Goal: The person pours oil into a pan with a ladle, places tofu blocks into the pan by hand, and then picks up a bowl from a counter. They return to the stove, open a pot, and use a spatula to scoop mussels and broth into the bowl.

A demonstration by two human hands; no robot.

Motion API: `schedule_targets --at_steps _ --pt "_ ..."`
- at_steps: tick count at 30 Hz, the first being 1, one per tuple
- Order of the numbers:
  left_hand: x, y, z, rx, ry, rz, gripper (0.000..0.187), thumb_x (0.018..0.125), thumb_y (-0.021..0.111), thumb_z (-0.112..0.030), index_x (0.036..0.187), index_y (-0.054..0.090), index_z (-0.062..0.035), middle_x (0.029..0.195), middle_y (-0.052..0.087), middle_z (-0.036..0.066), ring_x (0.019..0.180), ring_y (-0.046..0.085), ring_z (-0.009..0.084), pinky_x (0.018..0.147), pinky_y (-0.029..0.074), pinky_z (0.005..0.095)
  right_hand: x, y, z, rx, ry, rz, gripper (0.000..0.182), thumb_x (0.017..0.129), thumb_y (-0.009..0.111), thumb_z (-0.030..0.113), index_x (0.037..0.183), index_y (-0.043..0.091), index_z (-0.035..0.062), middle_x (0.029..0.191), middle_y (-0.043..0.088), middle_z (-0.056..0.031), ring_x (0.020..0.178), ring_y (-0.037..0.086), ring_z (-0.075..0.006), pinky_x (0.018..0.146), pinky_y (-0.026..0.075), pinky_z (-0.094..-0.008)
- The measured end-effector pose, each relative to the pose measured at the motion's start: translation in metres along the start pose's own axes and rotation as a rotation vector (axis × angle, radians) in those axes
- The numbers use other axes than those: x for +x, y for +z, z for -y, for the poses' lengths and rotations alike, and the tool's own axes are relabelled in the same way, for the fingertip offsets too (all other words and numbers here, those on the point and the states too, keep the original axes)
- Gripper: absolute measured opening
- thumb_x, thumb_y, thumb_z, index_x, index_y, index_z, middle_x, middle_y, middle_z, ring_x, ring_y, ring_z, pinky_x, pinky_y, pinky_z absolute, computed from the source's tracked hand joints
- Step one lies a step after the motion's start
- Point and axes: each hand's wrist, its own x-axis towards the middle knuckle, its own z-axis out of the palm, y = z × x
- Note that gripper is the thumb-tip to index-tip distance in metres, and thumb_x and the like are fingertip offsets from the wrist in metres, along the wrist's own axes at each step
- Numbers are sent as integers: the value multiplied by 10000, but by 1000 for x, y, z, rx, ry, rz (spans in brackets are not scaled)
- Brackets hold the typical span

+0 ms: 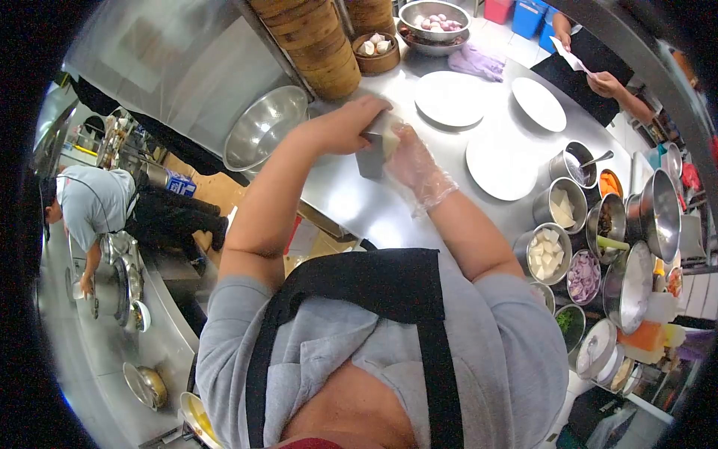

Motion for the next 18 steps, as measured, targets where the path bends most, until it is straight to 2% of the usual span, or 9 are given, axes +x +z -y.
schedule_targets --at_steps 2,4,6,8,12,13,14,16,18 --pt "-8 -2 -22 288 -120 11 680 710 677 -40 1325 394 -97 1236 487 154 1114 490 372 927 448 411 0 5 -1 -30 -10 -6 640 846 597 415 1347 362 94 1323 460 -87 1197 487 -244 1002 419 -427" --pt "-10 -1 -31 358 -103 6 670 714 672 -42 1325 399 -86 1224 495 161 1098 495 381 909 458 413 -3 12 1 -65 -17 -8 617 863 584 409 1349 356 106 1333 444 -87 1198 489 -243 983 445 -437" --pt "-12 -1 -37 427 -82 -3 661 719 666 -44 1325 403 -75 1212 503 167 1082 499 390 890 467 415 -9 22 6 -121 12 -103 548 891 543 390 1338 382 116 1327 457 -81 1195 492 -238 946 467 -423" --pt "-14 0 -41 484 -46 -55 654 719 658 -27 1323 408 -54 1202 509 164 1081 500 387 882 473 400 -10 14 8 -175 5 -101 574 873 560 418 1332 389 119 1314 466 -80 1179 501 -231 928 472 -417" --pt "-18 0 -42 486 -39 -85 664 716 658 -22 1328 403 -48 1208 503 164 1082 498 390 885 472 407 -9 -11 9 -168 -26 -63 662 807 625 454 1324 393 113 1261 492 -94 1120 521 -232 873 483 -414" --pt "-21 -5 -44 414 -96 -101 691 703 629 35 1342 388 -69 1231 489 172 1093 487 399 908 458 412 -10 -12 11 -171 -31 -62 662 807 625 454 1324 393 113 1261 492 -94 1120 521 -232 873 483 -414" --pt "-24 -8 -45 343 -152 -115 727 690 600 92 1356 372 -89 1255 475 180 1104 475 408 930 443 418 -11 -12 13 -122 -26 -67 662 796 600 440 1332 398 108 1271 484 -107 1132 505 -248 907 447 -430" --pt "-32 -13 -35 324 -139 -151 712 686 620 83 1336 384 -85 1249 475 177 1109 471 403 936 435 415 -16 -13 15 -74 -24 -69 664 786 576 427 1339 403 104 1281 476 -119 1144 490 -264 940 411 -447" --pt "-40 -14 -18 304 -133 -197 697 681 639 74 1316 396 -82 1243 475 174 1114 467 397 942 427 413 -20 -17 20 146 -41 -4 740 722 662 451 1310 417 73 1223 494 -137 1133 475 -319 894 435 -482"
